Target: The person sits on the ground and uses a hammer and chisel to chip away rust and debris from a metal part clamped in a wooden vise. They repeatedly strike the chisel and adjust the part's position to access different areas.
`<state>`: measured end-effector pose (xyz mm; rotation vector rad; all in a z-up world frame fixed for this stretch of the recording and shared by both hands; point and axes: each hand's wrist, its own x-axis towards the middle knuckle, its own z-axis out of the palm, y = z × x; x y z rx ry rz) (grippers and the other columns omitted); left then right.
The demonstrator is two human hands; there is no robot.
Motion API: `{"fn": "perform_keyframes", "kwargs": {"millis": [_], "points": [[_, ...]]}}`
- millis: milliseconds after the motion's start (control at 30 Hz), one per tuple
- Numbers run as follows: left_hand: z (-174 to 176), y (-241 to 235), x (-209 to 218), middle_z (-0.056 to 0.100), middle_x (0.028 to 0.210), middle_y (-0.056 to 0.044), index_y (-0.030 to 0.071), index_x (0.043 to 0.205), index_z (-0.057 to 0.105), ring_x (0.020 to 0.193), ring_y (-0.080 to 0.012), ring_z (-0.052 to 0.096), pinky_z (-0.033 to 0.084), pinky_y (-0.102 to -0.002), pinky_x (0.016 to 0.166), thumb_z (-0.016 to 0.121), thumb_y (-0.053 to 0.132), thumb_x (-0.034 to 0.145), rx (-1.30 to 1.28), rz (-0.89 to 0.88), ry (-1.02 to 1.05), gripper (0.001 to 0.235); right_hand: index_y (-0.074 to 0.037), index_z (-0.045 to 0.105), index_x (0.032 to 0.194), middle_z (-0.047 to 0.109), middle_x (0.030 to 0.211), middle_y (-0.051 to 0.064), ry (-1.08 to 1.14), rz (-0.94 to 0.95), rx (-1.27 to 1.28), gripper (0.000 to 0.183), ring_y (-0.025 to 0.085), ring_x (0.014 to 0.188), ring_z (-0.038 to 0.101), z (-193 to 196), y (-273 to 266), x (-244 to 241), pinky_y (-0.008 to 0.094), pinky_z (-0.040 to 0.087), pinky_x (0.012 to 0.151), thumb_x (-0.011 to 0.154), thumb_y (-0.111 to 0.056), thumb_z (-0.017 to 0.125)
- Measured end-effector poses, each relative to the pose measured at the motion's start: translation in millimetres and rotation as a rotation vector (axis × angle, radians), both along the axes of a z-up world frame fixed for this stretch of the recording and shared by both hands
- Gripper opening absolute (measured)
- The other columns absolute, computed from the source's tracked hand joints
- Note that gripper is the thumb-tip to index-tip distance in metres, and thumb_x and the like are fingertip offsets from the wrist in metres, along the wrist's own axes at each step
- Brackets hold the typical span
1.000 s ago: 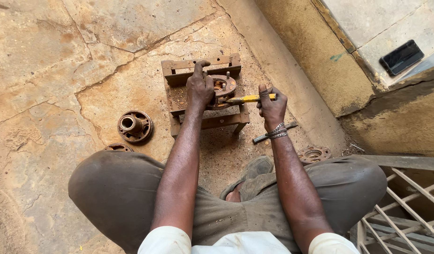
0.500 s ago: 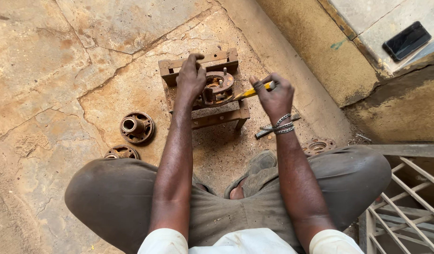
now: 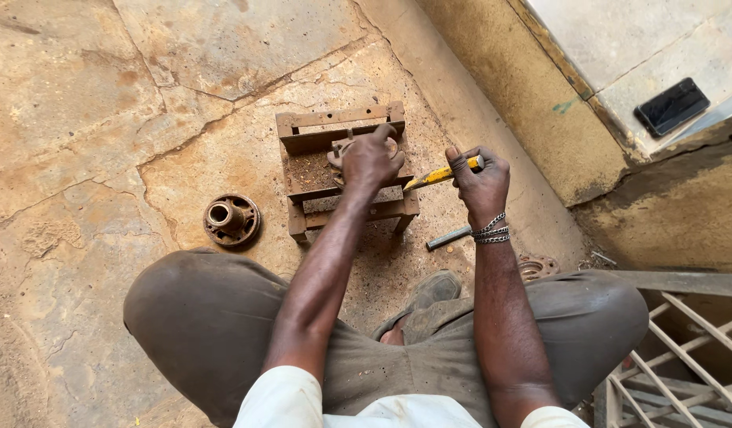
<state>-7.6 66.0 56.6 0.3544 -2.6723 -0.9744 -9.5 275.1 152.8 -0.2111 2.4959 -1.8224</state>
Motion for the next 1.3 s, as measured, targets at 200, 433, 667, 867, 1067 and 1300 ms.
{"fn": "perform_keyframes", "kwargs": {"millis": [200,433,667,867,1067,1300], "points": [[-8.7,-66.6,17.4,0.071,0.082,-0.002,0.015,0.103,0.075,0.065,-0.0085,0.064,0.061,-0.033,0.061,0.084,0.037,0.083,0.594,-0.124,-0.077,0.031,-0.005,0.067,0.090,0.062,0.064,0.000,-0.046,0.038,-0.400,0.037,0.005,0.047,0.055,-2.1,-10.4,-9.1,0.017,0.041,0.038,0.093,-0.039,0.081],[17.1,-85.0,17.1,0.072,0.100,-0.001,0.016,0.108,0.077,0.081,-0.0080,0.065,0.056,-0.035,0.076,0.070,0.033,0.095,0.405,-0.140,-0.271,0.022,-0.007,0.066,0.089,0.063,0.063,-0.002,0.010,-0.030,-0.227,0.038,0.005,0.048,0.059,-12.9,-34.9,-1.3,0.018,0.046,0.036,0.090,-0.042,0.080],[37.0,-35.4,4.8,0.074,0.082,-0.002,0.022,0.117,0.069,0.067,-0.0121,0.063,0.050,-0.035,0.073,0.049,0.052,0.107,-0.197,-0.085,-0.433,0.038,-0.006,0.069,0.087,0.065,0.063,0.000,0.063,0.023,0.022,0.041,0.007,0.048,0.059,-31.6,-41.8,4.7,0.020,0.047,0.042,0.088,-0.045,0.082],[6.8,-53.2,13.4,0.069,0.069,0.006,0.022,0.103,0.072,0.054,-0.0060,0.061,0.053,-0.031,0.049,0.047,0.056,0.103,0.172,-0.010,0.081,0.042,-0.006,0.069,0.089,0.066,0.067,-0.002,0.155,-0.032,-0.019,0.042,0.005,0.052,0.061,-22.5,-32.1,-5.8,0.018,0.051,0.042,0.095,-0.047,0.076],[-40.3,-107.6,34.3,0.060,0.058,-0.001,0.014,0.078,0.071,0.046,-0.0118,0.060,0.053,-0.038,0.044,0.059,0.065,0.094,0.872,-0.128,0.235,0.055,-0.006,0.070,0.092,0.062,0.067,0.000,0.025,0.038,-0.357,0.042,0.005,0.051,0.056,-6.7,-27.5,0.2,0.018,0.043,0.041,0.095,-0.047,0.076],[-68.9,-112.4,32.3,0.060,0.059,0.001,0.016,0.065,0.063,0.053,-0.0093,0.058,0.052,-0.032,0.049,0.059,0.070,0.094,0.805,-0.043,0.357,0.062,-0.006,0.069,0.086,0.062,0.067,-0.002,0.033,0.137,-0.135,0.039,0.003,0.049,0.054,-18.1,-52.2,6.3,0.018,0.044,0.041,0.096,-0.043,0.077]]}}
